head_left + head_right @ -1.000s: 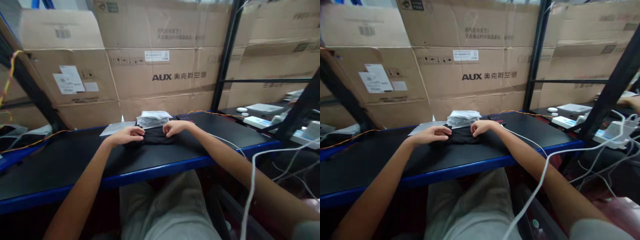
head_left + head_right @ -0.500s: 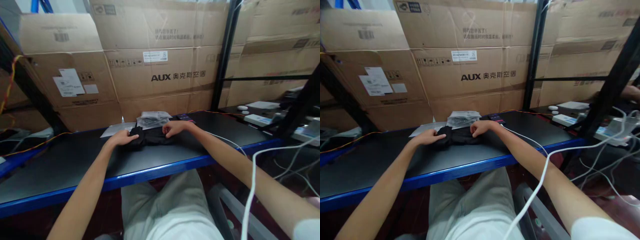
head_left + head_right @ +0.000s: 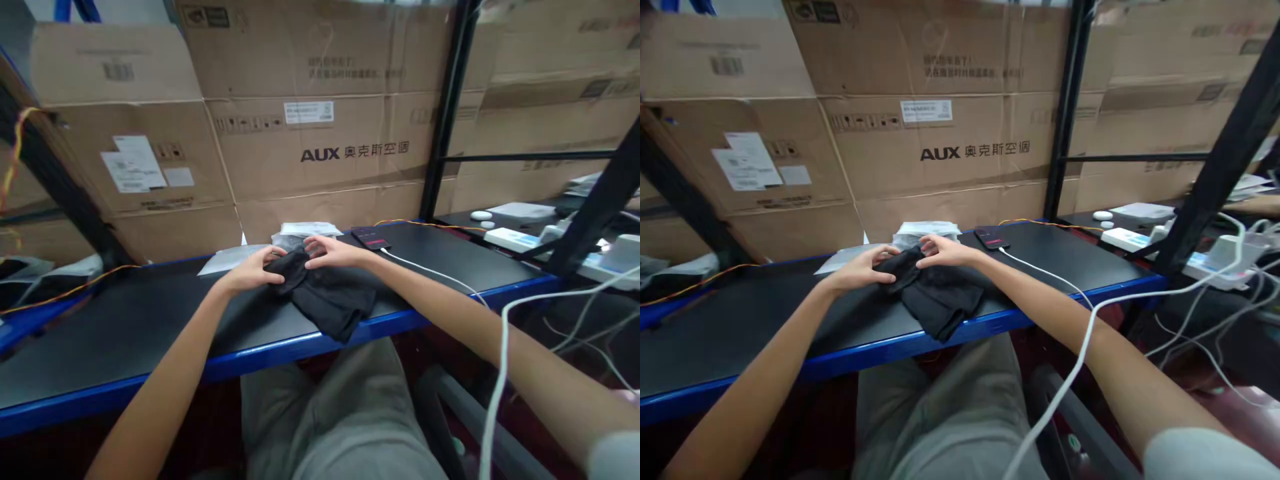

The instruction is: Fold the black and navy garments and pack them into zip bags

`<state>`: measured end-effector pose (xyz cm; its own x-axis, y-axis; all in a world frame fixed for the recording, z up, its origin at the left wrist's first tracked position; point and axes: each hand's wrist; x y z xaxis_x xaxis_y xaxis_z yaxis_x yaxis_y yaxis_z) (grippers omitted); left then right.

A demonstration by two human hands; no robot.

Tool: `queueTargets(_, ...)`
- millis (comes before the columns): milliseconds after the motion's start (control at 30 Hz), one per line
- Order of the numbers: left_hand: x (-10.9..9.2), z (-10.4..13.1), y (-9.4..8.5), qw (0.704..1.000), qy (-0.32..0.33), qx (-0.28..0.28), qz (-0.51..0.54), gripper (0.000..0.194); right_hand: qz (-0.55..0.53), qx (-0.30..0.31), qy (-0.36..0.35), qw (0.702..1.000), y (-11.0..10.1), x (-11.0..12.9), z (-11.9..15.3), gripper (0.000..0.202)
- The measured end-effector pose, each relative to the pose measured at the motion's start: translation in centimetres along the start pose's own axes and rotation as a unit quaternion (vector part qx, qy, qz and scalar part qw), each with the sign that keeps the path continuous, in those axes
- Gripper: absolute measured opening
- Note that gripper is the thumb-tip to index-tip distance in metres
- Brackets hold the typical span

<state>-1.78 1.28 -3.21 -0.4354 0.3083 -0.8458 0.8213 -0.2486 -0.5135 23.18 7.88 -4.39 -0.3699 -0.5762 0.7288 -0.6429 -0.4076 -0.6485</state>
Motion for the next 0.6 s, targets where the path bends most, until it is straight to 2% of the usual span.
queueTargets(67,0.0,-0.3,0.4,1.000,0.008,-0.014,0.005,0.067,0.018,-0.003,0.024,1.000,0.7,-0.4,-0.1,0.094)
queueTargets(133,0.1,-0.4,0.6,1.000,0.003,-0.028,0.010,0.064,0.016,0.020,0.037,0.999,1.0,-0.7,-0.2,0.102)
queueTargets(233,0.2,-0.4,0.6,0.998,-0.045,-0.024,0.026,0.051,-0.027,0.037,0.049,0.998,1.1,-0.9,-0.3,0.101)
queueTargets(333,0.3,-0.4,0.6,0.996,-0.071,-0.032,0.038,0.038,-0.065,-0.010,0.056,0.996,1.3,-1.1,-0.5,0.089)
queueTargets(467,0.3,-0.6,1.1,0.991,0.007,-0.115,0.061,0.036,-0.131,-0.029,0.051,0.990,1.5,-1.4,-0.8,0.054)
queueTargets(600,0.1,-0.9,1.6,0.979,0.116,-0.166,-0.021,0.024,-0.110,-0.113,-0.044,0.987,1.6,-1.8,-1.4,0.033)
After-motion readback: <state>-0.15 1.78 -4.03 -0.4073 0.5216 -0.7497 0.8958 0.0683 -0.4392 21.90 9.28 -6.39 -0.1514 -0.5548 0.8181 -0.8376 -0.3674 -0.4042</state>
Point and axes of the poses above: each hand's wrist, its own z-axis away from the middle knuckle, its own y-axis out of the palm, x = y × z, and after that the axes turned 8 degrees about z, right-handed
